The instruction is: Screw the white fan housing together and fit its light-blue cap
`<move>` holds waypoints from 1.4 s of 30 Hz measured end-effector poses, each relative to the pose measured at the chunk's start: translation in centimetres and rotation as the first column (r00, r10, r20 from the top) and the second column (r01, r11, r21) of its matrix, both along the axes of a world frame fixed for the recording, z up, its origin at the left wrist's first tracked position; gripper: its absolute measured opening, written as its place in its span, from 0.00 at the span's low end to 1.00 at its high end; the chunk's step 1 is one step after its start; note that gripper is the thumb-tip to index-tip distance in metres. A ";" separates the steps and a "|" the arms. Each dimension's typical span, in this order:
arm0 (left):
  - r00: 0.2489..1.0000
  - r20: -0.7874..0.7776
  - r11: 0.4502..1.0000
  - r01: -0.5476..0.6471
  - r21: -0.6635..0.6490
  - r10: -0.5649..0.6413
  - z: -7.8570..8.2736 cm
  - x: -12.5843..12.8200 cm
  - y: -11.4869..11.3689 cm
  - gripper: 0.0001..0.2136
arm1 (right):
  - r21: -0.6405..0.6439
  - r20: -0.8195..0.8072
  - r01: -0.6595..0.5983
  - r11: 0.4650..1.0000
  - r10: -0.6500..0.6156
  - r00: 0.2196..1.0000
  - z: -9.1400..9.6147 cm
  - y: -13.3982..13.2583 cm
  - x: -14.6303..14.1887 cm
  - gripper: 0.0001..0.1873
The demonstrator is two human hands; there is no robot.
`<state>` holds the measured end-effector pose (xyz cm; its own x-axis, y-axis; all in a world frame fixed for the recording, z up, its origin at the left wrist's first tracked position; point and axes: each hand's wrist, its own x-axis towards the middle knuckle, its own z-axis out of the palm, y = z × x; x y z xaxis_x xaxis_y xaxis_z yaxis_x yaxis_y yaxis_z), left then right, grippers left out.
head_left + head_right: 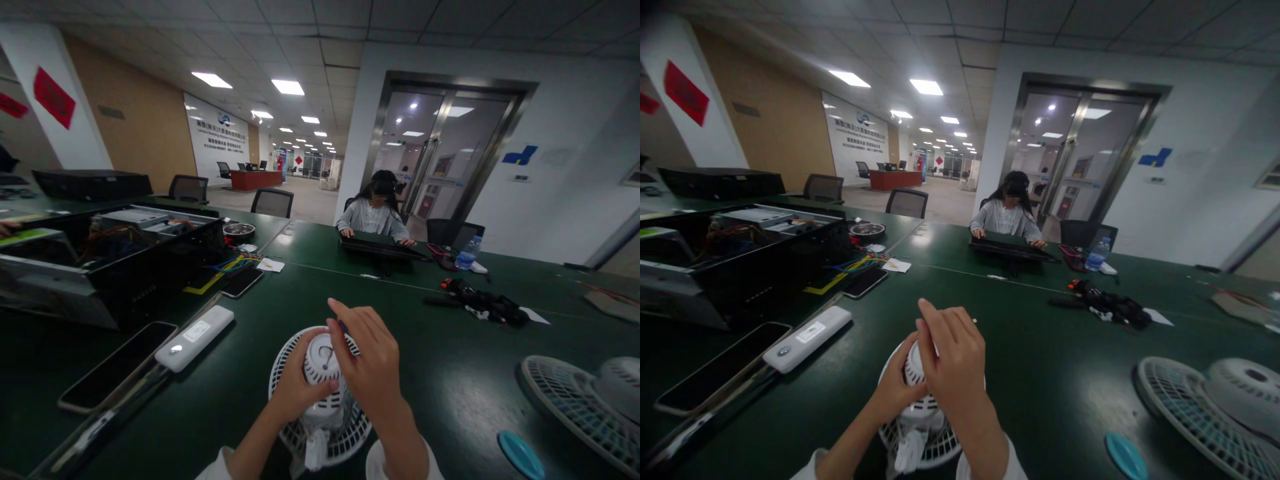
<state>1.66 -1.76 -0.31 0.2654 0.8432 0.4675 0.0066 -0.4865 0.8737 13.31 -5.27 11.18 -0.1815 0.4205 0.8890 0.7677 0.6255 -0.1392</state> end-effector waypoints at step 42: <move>1.000 -0.022 1.000 -0.004 0.008 0.004 0.4 -0.1 -0.1 0.31 | -0.115 -0.018 -0.169 0.979 0.168 0.986 0.5 -0.3 0.3 0.18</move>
<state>1.57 -1.86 0.11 0.2726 0.8404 0.4684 0.0280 -0.4936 0.8692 13.60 -5.55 11.63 -0.2513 0.4844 0.8380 0.6511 0.7252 -0.2240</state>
